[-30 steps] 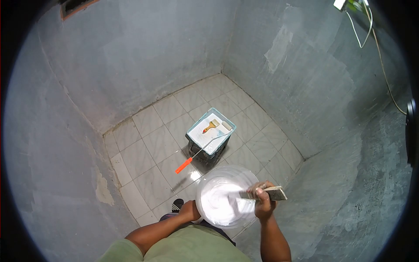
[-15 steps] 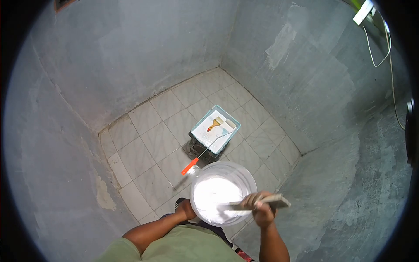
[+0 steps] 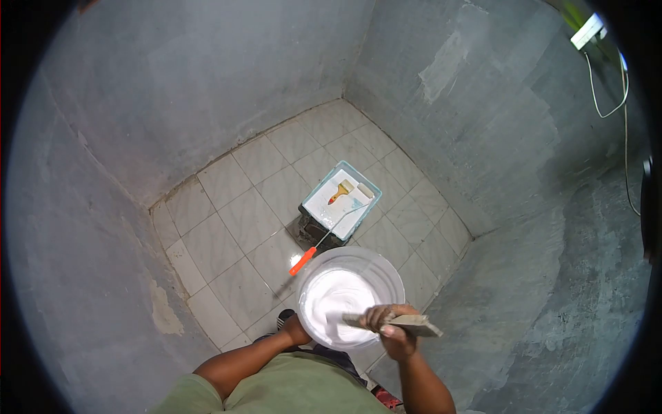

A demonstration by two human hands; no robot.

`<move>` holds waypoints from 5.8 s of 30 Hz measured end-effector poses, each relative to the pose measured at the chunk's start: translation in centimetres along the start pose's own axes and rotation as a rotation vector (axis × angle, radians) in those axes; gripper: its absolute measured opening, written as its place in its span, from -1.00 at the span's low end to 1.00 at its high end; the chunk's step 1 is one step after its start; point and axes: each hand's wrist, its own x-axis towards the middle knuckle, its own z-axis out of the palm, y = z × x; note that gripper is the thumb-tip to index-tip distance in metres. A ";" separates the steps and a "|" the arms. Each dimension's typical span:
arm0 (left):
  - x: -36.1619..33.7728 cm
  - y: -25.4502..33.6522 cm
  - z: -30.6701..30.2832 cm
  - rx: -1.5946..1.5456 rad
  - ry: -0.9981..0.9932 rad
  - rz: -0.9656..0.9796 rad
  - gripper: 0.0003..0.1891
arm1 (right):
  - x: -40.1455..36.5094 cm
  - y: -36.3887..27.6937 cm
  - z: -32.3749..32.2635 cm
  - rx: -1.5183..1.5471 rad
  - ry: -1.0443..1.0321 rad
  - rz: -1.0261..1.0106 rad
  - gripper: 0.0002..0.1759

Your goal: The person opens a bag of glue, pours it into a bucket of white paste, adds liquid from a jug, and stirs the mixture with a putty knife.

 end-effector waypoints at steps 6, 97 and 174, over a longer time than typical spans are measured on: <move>-0.2 0.2 -0.8 0.032 -0.226 -0.189 -0.48 | 1.8 1.5 1.0 -0.087 0.302 -0.232 -0.77; 1.6 0.4 -0.3 -0.209 0.322 -0.096 -0.48 | 3.6 0.2 2.5 -0.156 0.147 -0.362 -0.70; 2.4 4.4 -5.1 0.142 -0.156 -0.255 -0.62 | 3.1 4.2 -0.8 -0.018 0.419 -0.125 -0.85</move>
